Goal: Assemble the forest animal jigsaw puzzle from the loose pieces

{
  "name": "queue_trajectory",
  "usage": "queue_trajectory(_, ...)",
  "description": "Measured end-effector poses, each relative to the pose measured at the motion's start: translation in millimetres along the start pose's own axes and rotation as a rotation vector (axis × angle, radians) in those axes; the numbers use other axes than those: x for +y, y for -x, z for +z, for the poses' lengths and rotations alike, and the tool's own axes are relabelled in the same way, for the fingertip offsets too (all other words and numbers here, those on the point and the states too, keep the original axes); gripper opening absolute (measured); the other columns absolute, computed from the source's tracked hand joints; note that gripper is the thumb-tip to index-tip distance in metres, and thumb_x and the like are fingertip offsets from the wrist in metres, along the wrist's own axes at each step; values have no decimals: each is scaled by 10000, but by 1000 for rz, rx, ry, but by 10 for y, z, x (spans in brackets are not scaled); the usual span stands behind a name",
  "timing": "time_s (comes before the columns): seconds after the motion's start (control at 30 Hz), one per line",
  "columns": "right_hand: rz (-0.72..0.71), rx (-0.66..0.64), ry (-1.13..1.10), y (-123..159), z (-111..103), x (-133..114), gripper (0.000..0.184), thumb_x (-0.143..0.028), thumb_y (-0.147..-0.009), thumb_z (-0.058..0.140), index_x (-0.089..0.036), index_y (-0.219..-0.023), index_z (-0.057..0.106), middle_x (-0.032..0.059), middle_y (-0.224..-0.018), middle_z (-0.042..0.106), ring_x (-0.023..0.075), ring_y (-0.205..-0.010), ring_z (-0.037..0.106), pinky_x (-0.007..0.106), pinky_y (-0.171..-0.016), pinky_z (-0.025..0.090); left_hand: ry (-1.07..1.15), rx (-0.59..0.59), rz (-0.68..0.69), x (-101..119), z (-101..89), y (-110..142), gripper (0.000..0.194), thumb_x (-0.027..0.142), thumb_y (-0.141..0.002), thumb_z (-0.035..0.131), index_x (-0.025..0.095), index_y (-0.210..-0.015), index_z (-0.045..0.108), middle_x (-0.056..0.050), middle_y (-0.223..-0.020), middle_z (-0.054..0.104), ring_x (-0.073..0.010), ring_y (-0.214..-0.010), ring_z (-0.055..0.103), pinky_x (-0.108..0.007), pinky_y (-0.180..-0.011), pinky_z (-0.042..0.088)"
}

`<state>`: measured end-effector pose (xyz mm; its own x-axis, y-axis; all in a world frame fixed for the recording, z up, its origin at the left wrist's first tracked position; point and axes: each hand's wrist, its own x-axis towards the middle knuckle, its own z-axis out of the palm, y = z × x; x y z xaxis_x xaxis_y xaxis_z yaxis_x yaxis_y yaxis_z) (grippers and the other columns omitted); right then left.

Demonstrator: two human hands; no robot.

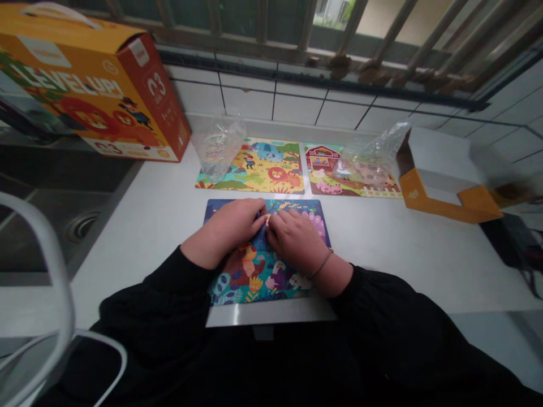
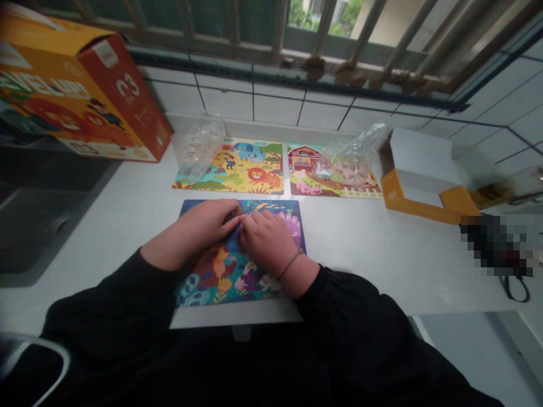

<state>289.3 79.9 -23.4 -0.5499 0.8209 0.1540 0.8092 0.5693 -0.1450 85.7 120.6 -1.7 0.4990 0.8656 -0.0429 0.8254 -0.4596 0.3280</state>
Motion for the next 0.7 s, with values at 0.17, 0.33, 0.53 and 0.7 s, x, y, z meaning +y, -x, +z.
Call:
queue_trajectory(0.17,112,94,13,-49,15,-40,241,-360,-1124,474,-196,-1130,651,162,-1216,699,338,-1132,584,479,-974,445,-66,42,-65,3,32,-42,206,379,-1046,554,217,-1023,680,-86,-962,778,-260,-843,699,-341,-722,458)
queue_trajectory(0.33,138,90,-9,-57,-25,-40,232,-364,-1113,488,-207,-1202,634,153,-1334,691,333,-1217,576,486,-1053,422,-219,110,-124,208,67,-26,260,336,-1090,465,182,-1076,674,-150,-1046,758,-295,-928,707,-371,-777,487)
queue_trajectory(0.53,156,101,-13,-46,-19,-50,229,-339,-1105,508,-220,-1245,645,128,-1383,696,325,-1277,573,488,-1073,427,-384,181,-235,581,254,201,361,234,-1099,355,102,-1220,669,-260,-1259,693,-400,-1152,648,-469,-891,521)
queue_trajectory(0.7,170,88,-35,-33,-19,-44,306,-330,-1126,478,-204,-1345,651,135,-1471,672,325,-1339,570,499,-1126,436,-288,255,-261,631,501,398,544,312,-1125,328,55,-1533,578,-264,-1631,553,-412,-1519,498,-541,-1241,393)
